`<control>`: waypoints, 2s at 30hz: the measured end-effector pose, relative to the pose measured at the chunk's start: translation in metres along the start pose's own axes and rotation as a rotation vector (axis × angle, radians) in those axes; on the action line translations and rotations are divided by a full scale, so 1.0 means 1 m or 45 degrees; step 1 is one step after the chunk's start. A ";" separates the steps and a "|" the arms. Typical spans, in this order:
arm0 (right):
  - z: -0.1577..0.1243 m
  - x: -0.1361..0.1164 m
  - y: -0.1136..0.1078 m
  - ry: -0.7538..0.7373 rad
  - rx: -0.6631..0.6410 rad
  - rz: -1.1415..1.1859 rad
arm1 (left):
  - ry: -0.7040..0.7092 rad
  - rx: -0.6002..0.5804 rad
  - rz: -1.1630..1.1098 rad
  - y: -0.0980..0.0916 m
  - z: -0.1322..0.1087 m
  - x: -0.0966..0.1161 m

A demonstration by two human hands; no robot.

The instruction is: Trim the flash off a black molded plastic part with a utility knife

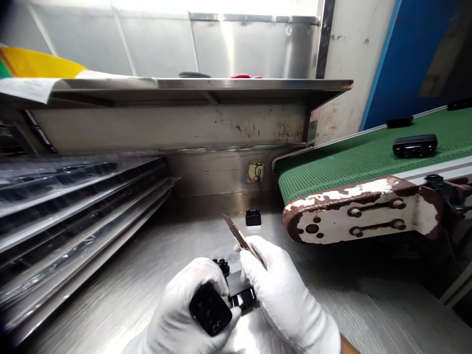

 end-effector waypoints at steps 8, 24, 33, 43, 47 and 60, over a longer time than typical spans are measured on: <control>0.002 -0.003 -0.010 -0.098 0.133 -0.111 | 0.134 0.304 0.869 -0.037 0.022 -0.048; -0.002 -0.014 0.006 -0.286 -0.038 -0.504 | -0.200 0.109 -0.030 -0.010 0.008 -0.061; -0.008 -0.013 0.020 -0.368 -0.168 -0.865 | -0.232 0.033 -0.086 -0.002 0.006 -0.057; -0.007 0.000 0.017 0.108 -0.246 -0.093 | -0.329 0.012 -0.019 0.000 0.004 -0.067; -0.008 -0.008 0.022 0.100 -0.269 -0.085 | -0.323 0.029 0.030 -0.002 0.003 -0.068; -0.009 -0.023 0.026 -0.310 -0.323 -0.576 | -0.300 0.013 -0.097 0.001 0.003 -0.070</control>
Point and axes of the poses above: each hand's wrist, its own z-axis towards the middle knuckle, its own y-axis out of the palm, x = y × z, the point moved 6 cm from there along z, towards the middle knuckle, and after that the axes turned 12 degrees about z, right-handed, at the moved point
